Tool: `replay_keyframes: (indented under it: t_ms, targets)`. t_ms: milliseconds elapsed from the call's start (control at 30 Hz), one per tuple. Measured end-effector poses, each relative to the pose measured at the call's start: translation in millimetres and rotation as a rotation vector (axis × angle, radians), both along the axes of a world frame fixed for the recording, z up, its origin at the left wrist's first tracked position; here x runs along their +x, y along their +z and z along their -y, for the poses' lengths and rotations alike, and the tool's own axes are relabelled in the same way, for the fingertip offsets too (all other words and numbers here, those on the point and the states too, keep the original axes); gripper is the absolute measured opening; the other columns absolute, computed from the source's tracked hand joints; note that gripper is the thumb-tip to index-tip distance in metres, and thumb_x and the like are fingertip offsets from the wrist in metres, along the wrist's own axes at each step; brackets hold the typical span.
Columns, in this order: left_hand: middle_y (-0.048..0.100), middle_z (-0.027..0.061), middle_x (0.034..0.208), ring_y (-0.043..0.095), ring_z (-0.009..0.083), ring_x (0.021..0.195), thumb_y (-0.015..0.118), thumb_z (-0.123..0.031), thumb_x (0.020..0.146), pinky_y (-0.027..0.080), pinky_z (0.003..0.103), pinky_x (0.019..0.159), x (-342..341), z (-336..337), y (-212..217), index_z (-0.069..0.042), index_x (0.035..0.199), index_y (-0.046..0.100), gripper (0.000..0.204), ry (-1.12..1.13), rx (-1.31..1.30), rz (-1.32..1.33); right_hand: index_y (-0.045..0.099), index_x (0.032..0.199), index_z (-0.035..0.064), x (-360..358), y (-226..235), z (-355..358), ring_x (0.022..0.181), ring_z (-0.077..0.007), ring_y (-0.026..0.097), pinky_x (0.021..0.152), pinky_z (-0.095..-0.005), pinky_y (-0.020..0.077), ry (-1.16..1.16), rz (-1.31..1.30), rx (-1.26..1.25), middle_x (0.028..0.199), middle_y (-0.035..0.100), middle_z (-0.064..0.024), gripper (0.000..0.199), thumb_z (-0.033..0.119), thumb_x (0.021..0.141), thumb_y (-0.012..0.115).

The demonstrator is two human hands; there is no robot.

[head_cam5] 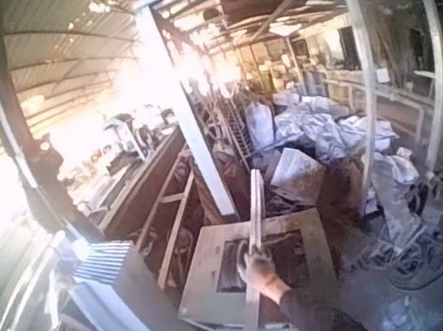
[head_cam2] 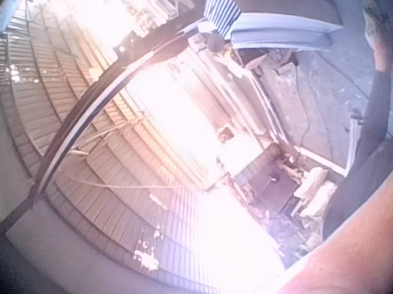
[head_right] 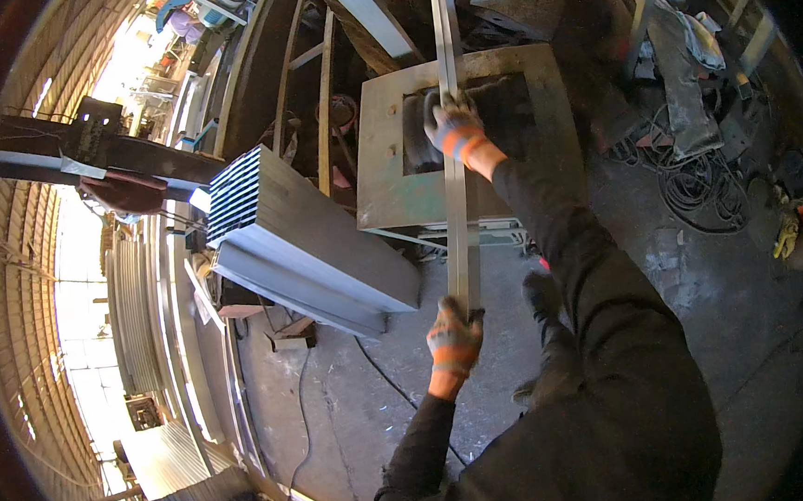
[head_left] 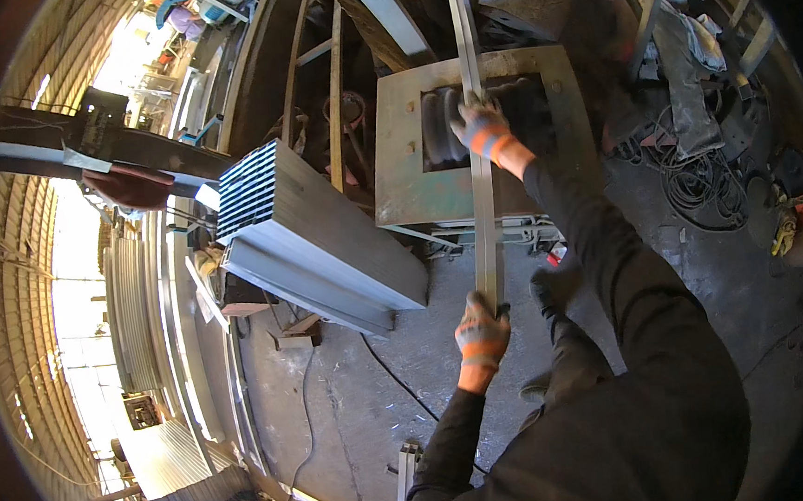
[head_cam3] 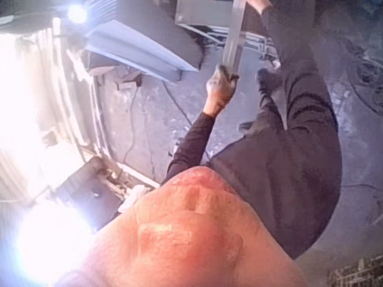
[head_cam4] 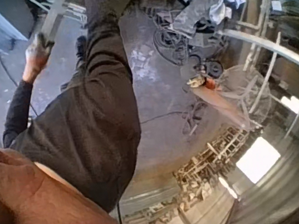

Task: The person repeatedly feeds long metal strips through a bench-mounted roller machine to smooth or flatten them. They handle each strip by hand, pass it through the rollers, then stack the finished pieces. The person also walks to a nearby area to retrieve additional metal strips and returns to continue processing.

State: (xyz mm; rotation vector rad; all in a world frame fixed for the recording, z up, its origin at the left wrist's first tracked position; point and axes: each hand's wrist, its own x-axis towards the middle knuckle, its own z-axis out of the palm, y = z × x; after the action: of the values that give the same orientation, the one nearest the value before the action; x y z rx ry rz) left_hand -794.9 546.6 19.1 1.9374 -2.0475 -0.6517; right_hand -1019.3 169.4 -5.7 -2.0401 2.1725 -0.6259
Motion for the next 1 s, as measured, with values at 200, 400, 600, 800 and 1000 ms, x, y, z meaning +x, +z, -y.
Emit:
replay_keyframes:
  t_ms: [200, 400, 600, 800, 1000]
  targets:
    - [0.075, 0.0215, 0.117, 0.078, 0.0435, 0.101, 0.081, -0.032, 0.096, 0.064, 0.053, 0.081, -61, 117, 6, -0.006, 0.130, 0.051, 0.052, 0.002, -0.056, 0.069, 0.045, 0.173, 0.0155, -35, 4, 120, 0.167, -0.0432, 0.033, 0.138, -0.0573, 0.0233, -0.184, 0.238, 0.400, 0.182, 0.035, -0.0165, 0.065, 0.033, 0.111, 0.041]
    - [0.074, 0.0200, 0.112, 0.078, 0.0436, 0.096, 0.081, -0.030, 0.095, 0.064, 0.053, 0.077, -48, 75, 0, -0.007, 0.131, 0.051, 0.052, -0.060, -0.062, 0.106, 0.061, 0.160, 0.0117, -47, -22, 52, 0.164, -0.0472, 0.034, 0.136, -0.0554, 0.0296, -0.190, -0.064, -0.053, 0.179, 0.039, -0.0216, 0.061, 0.027, 0.101, 0.059]
    - [0.076, 0.0183, 0.109, 0.078, 0.0417, 0.093, 0.081, -0.033, 0.095, 0.063, 0.055, 0.074, 31, -94, -13, -0.006, 0.128, 0.055, 0.050, -0.056, -0.043, 0.121, 0.062, 0.157, 0.0040, 38, -30, -118, 0.158, -0.0519, 0.041, 0.131, -0.0572, 0.0338, -0.107, 0.001, -0.201, 0.173, 0.044, -0.0281, 0.061, 0.021, 0.099, 0.062]
    - [0.079, 0.0177, 0.099, 0.078, 0.0453, 0.086, 0.080, -0.032, 0.094, 0.061, 0.056, 0.071, 158, -329, -21, -0.011, 0.128, 0.059, 0.045, 0.047, 0.144, 0.165, 0.060, 0.159, 0.0026, 169, -33, -361, 0.165, -0.0556, 0.027, 0.136, -0.0568, 0.0260, 0.022, 0.152, -0.190, 0.182, 0.025, -0.0317, 0.067, 0.022, 0.096, 0.071]
    - [0.081, 0.0195, 0.112, 0.080, 0.0431, 0.099, 0.084, -0.036, 0.090, 0.062, 0.053, 0.076, 253, -478, -68, -0.011, 0.150, 0.052, 0.072, 0.066, 0.269, 0.233, 0.066, 0.149, -0.0017, 213, 8, -486, 0.163, -0.0579, 0.030, 0.134, -0.0639, 0.0252, 0.048, 0.250, -0.148, 0.177, 0.036, -0.0324, 0.058, 0.020, 0.095, 0.067]
